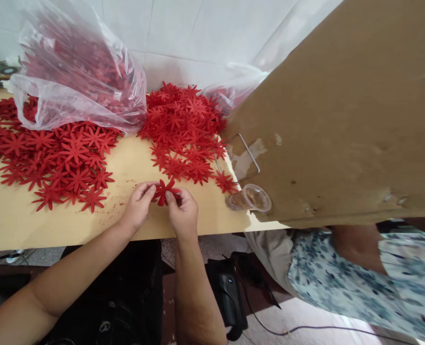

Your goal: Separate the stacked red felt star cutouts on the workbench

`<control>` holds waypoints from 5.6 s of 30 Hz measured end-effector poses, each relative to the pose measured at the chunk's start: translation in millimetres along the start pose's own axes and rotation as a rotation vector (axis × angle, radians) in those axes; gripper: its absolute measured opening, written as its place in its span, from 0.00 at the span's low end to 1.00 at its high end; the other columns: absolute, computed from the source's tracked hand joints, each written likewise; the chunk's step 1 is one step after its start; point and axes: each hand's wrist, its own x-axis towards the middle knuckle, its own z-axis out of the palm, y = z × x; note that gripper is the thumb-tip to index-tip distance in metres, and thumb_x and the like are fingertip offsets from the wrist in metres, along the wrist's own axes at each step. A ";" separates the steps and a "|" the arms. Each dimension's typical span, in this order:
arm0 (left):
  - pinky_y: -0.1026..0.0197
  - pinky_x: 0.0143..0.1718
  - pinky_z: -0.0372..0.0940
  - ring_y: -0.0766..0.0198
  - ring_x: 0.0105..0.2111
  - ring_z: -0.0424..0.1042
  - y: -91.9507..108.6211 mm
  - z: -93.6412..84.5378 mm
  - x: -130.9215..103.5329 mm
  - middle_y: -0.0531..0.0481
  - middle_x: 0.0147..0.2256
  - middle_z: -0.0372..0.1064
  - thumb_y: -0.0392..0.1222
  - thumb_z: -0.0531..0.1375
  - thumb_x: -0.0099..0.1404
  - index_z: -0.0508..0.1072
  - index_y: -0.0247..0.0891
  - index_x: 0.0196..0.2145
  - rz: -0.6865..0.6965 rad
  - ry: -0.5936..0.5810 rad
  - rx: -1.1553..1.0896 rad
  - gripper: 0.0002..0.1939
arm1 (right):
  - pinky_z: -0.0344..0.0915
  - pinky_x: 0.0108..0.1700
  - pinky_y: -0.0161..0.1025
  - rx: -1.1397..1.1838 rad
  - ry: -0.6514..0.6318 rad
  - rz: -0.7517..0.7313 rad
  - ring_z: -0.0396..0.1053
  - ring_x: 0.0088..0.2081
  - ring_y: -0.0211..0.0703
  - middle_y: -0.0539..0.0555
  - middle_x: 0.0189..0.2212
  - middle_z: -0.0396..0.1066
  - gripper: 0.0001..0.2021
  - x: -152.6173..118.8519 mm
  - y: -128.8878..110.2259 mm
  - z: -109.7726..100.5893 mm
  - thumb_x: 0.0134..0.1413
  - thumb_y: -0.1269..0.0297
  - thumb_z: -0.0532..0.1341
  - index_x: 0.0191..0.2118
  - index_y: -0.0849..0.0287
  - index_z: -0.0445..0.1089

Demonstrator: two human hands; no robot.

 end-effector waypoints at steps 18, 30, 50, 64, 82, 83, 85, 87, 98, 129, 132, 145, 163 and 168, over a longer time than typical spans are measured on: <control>0.66 0.32 0.59 0.73 0.25 0.64 -2.2 -3.0 5.4 0.54 0.25 0.65 0.38 0.59 0.52 0.66 0.34 0.28 -0.170 0.008 -0.360 0.06 | 0.61 0.28 0.33 0.046 -0.149 0.046 0.62 0.24 0.33 0.48 0.22 0.66 0.12 -2.3 -1.6 -6.8 0.40 0.56 0.63 0.28 0.59 0.65; 0.68 0.23 0.51 0.75 0.19 0.55 1.5 -1.2 3.1 0.57 0.18 0.59 0.40 0.58 0.53 0.63 0.35 0.24 -0.112 -0.038 -0.178 0.07 | 0.60 0.47 0.50 -0.371 0.142 -0.205 0.63 0.47 0.48 0.62 0.46 0.65 0.23 29.4 -12.2 -18.6 0.45 0.50 0.56 0.46 0.59 0.63; 0.68 0.29 0.59 0.71 0.30 0.64 9.4 3.8 -2.4 0.50 0.33 0.66 0.36 0.59 0.52 0.68 0.36 0.34 -0.144 -0.051 -0.206 0.09 | 0.53 0.21 0.31 -0.065 0.103 -0.041 0.53 0.17 0.30 0.45 0.13 0.55 0.19 8.9 -0.3 1.0 0.47 0.50 0.56 0.17 0.60 0.59; 0.67 0.33 0.59 0.74 0.24 0.64 -6.5 -1.5 8.2 0.55 0.22 0.65 0.37 0.60 0.50 0.65 0.34 0.22 -0.224 -0.063 -0.450 0.06 | 0.61 0.30 0.34 0.032 -0.194 0.022 0.61 0.25 0.34 0.48 0.22 0.65 0.10 -3.8 1.6 -3.7 0.44 0.56 0.60 0.29 0.58 0.66; 0.66 0.28 0.60 0.72 0.22 0.65 3.7 -4.4 8.9 0.55 0.22 0.64 0.32 0.55 0.54 0.60 0.35 0.25 -0.318 0.064 -0.611 0.04 | 0.54 0.25 0.30 0.369 0.065 0.168 0.56 0.21 0.28 0.44 0.17 0.62 0.13 -0.9 12.9 -6.9 0.33 0.59 0.67 0.24 0.60 0.66; 0.66 0.27 0.59 0.73 0.21 0.65 4.1 -4.5 8.9 0.55 0.22 0.64 0.32 0.55 0.54 0.60 0.35 0.25 -0.323 0.056 -0.600 0.04 | 0.53 0.24 0.30 0.362 0.071 0.160 0.56 0.20 0.28 0.44 0.16 0.61 0.13 -1.0 12.9 -7.1 0.34 0.58 0.67 0.23 0.60 0.66; 0.67 0.27 0.59 0.73 0.21 0.65 4.4 -4.7 8.9 0.55 0.22 0.64 0.31 0.55 0.53 0.61 0.35 0.25 -0.329 0.039 -0.571 0.04 | 0.52 0.23 0.29 0.343 0.083 0.146 0.55 0.19 0.28 0.44 0.15 0.60 0.14 -1.2 11.5 -6.9 0.36 0.56 0.65 0.20 0.61 0.64; 0.68 0.26 0.58 0.73 0.21 0.65 4.0 -4.6 9.1 0.56 0.22 0.64 0.31 0.55 0.52 0.62 0.35 0.27 -0.322 0.016 -0.535 0.04 | 0.51 0.22 0.29 0.337 0.116 0.145 0.54 0.18 0.27 0.44 0.13 0.59 0.16 -1.0 9.2 -6.3 0.36 0.55 0.65 0.18 0.61 0.62; 0.67 0.24 0.57 0.69 0.22 0.64 2.4 -5.9 8.8 0.52 0.22 0.65 0.32 0.52 0.46 0.63 0.35 0.22 -0.376 -0.081 -0.544 0.03 | 0.61 0.25 0.29 0.449 0.203 0.200 0.63 0.23 0.29 0.44 0.22 0.66 0.15 13.1 9.5 -8.5 0.27 0.63 0.68 0.26 0.58 0.64; 0.68 0.20 0.58 0.71 0.20 0.66 7.3 -0.4 4.7 0.56 0.23 0.66 0.39 0.63 0.48 0.60 0.37 0.29 -0.361 -0.128 -0.376 0.15 | 0.50 0.21 0.32 -0.162 0.225 -0.030 0.50 0.18 0.30 0.43 0.11 0.54 0.16 93.7 7.2 -23.8 0.38 0.52 0.61 0.16 0.59 0.60; 0.68 0.21 0.58 0.73 0.19 0.65 7.2 -0.3 4.7 0.57 0.23 0.66 0.39 0.63 0.48 0.60 0.37 0.30 -0.367 -0.104 -0.352 0.15 | 0.53 0.20 0.32 -0.031 0.217 0.050 0.52 0.17 0.30 0.43 0.13 0.58 0.16 96.2 6.5 -21.8 0.38 0.50 0.60 0.18 0.58 0.61; 0.67 0.22 0.57 0.75 0.17 0.62 5.8 0.5 4.7 0.58 0.21 0.63 0.38 0.64 0.47 0.61 0.36 0.28 -0.359 -0.136 -0.335 0.14 | 0.49 0.16 0.32 -0.114 0.228 0.159 0.52 0.12 0.31 0.43 0.07 0.56 0.12 109.5 4.0 -24.2 0.38 0.61 0.63 0.16 0.58 0.61; 0.67 0.22 0.56 0.75 0.17 0.61 8.0 2.7 4.0 0.57 0.21 0.64 0.35 0.63 0.48 0.62 0.35 0.28 -0.385 -0.111 -0.322 0.12 | 0.54 0.17 0.30 -0.025 0.125 0.185 0.56 0.14 0.29 0.44 0.10 0.60 0.12 116.4 -10.8 -21.1 0.35 0.64 0.66 0.16 0.60 0.62; 0.68 0.21 0.55 0.76 0.17 0.61 8.1 2.5 3.9 0.57 0.21 0.64 0.36 0.63 0.47 0.63 0.34 0.28 -0.382 -0.115 -0.315 0.12 | 0.46 0.13 0.31 -0.069 0.163 0.146 0.49 0.11 0.29 0.42 0.07 0.54 0.16 119.3 -11.8 -19.9 0.36 0.58 0.65 0.14 0.58 0.59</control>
